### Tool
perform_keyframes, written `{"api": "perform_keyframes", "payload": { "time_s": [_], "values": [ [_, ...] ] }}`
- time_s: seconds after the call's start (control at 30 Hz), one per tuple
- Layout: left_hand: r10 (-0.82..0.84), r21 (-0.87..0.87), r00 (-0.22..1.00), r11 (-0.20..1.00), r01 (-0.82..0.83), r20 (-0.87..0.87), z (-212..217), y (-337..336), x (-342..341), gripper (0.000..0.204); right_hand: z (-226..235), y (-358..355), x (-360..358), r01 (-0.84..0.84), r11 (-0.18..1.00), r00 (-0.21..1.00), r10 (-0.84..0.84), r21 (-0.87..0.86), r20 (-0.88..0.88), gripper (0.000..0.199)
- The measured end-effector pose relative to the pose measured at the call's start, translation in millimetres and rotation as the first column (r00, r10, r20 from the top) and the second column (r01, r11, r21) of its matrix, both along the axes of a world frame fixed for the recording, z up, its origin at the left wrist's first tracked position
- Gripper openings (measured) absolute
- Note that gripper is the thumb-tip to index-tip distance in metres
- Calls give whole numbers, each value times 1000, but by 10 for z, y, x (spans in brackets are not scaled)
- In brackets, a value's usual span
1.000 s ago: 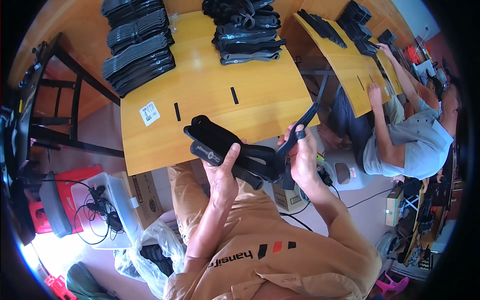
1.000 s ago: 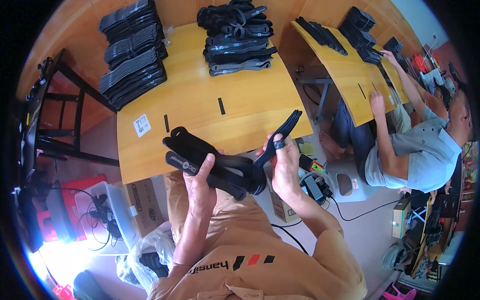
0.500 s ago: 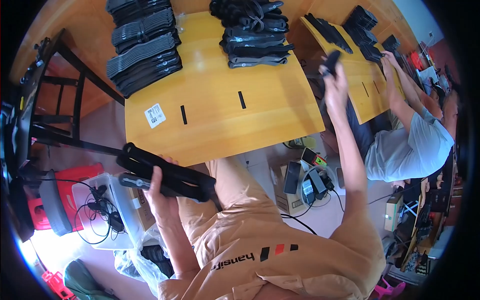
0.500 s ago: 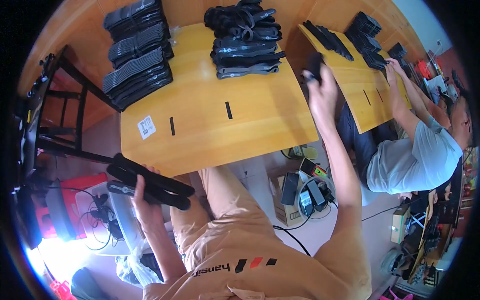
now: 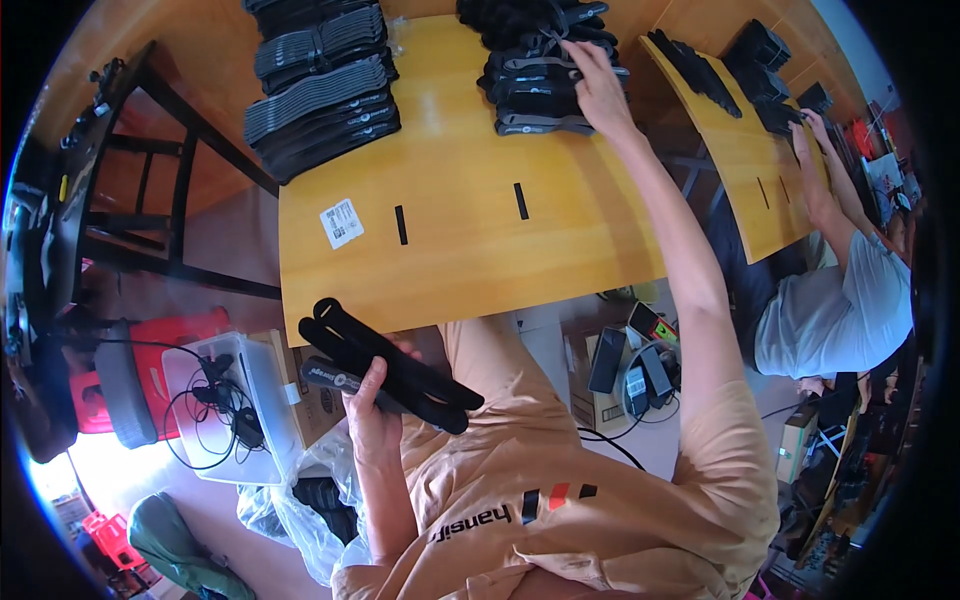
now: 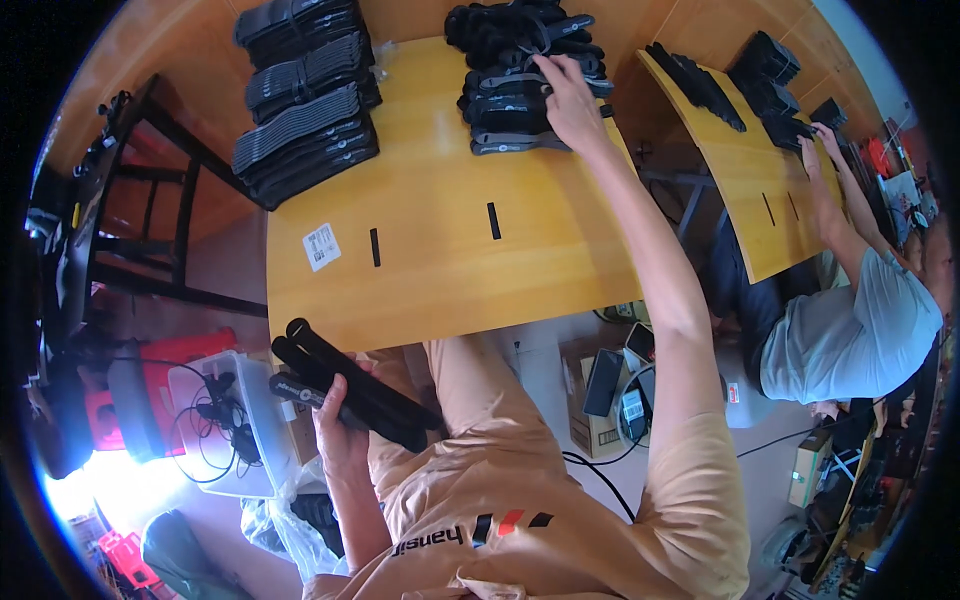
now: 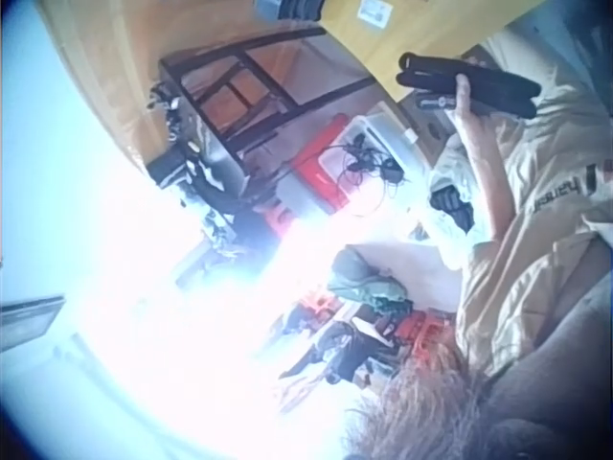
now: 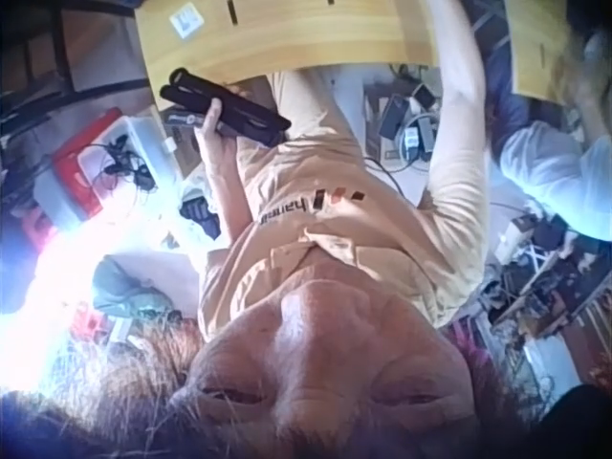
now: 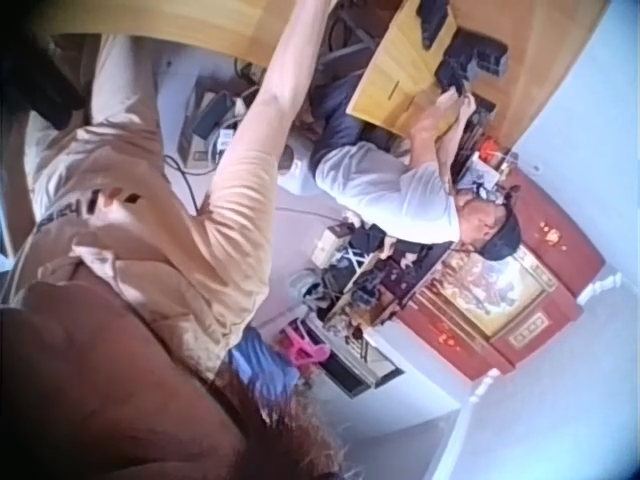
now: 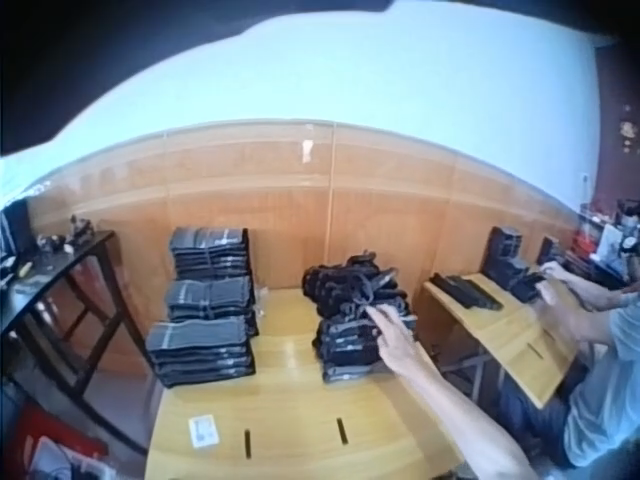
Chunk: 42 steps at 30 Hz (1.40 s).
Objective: The person is seen attaching plastic components to black textile straps and organizing them on a table.
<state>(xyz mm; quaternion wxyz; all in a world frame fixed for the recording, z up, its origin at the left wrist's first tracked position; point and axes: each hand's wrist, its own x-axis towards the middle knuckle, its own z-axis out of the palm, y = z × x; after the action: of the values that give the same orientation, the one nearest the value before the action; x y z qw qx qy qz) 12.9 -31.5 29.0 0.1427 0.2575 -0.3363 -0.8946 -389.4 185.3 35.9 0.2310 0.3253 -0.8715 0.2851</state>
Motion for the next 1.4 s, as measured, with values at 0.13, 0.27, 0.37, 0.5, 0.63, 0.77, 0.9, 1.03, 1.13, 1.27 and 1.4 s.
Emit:
{"api": "perform_keyframes", "payload": {
  "time_s": [0.13,0.27,0.37,0.5,0.63,0.77,0.9,1.03,1.13,1.27,1.4],
  "values": [
    [-47,-4,999,999,47,-5,47,130,-120,36,107,87,1010,-261,953,922,293,-151,253,51],
    [-167,38,986,985,166,25,-57,336,-278,38,-23,23,2413,-232,829,273,558,-509,783,59],
    [-193,21,981,981,193,20,-111,549,-327,26,-77,-140,2904,-130,759,55,648,-638,760,66],
    [-196,-296,975,930,220,109,-184,690,-295,11,-196,-128,3118,-179,879,457,473,-442,754,53],
    [-201,-506,973,830,232,116,-246,734,-245,11,26,12,3201,-118,943,602,318,-312,732,41],
    [-151,-529,968,815,237,202,-126,590,-144,11,22,519,3010,304,882,549,147,-360,823,26],
    [83,-334,987,942,-34,135,-166,-62,-14,12,314,1341,2582,522,645,695,57,-558,717,30],
    [-45,-351,995,933,75,94,-39,-32,-41,23,-153,1461,2238,541,801,643,-199,-255,739,30],
    [-177,-261,982,947,187,64,-88,162,-118,30,-514,1387,1955,471,882,781,-434,33,450,34],
    [-219,-190,974,956,225,50,-125,274,-93,32,-554,1242,1794,479,844,791,-535,243,298,34],
    [-243,-201,968,947,250,61,-184,284,-103,30,-607,1286,1758,455,865,864,-486,214,128,35]
  ]
}}
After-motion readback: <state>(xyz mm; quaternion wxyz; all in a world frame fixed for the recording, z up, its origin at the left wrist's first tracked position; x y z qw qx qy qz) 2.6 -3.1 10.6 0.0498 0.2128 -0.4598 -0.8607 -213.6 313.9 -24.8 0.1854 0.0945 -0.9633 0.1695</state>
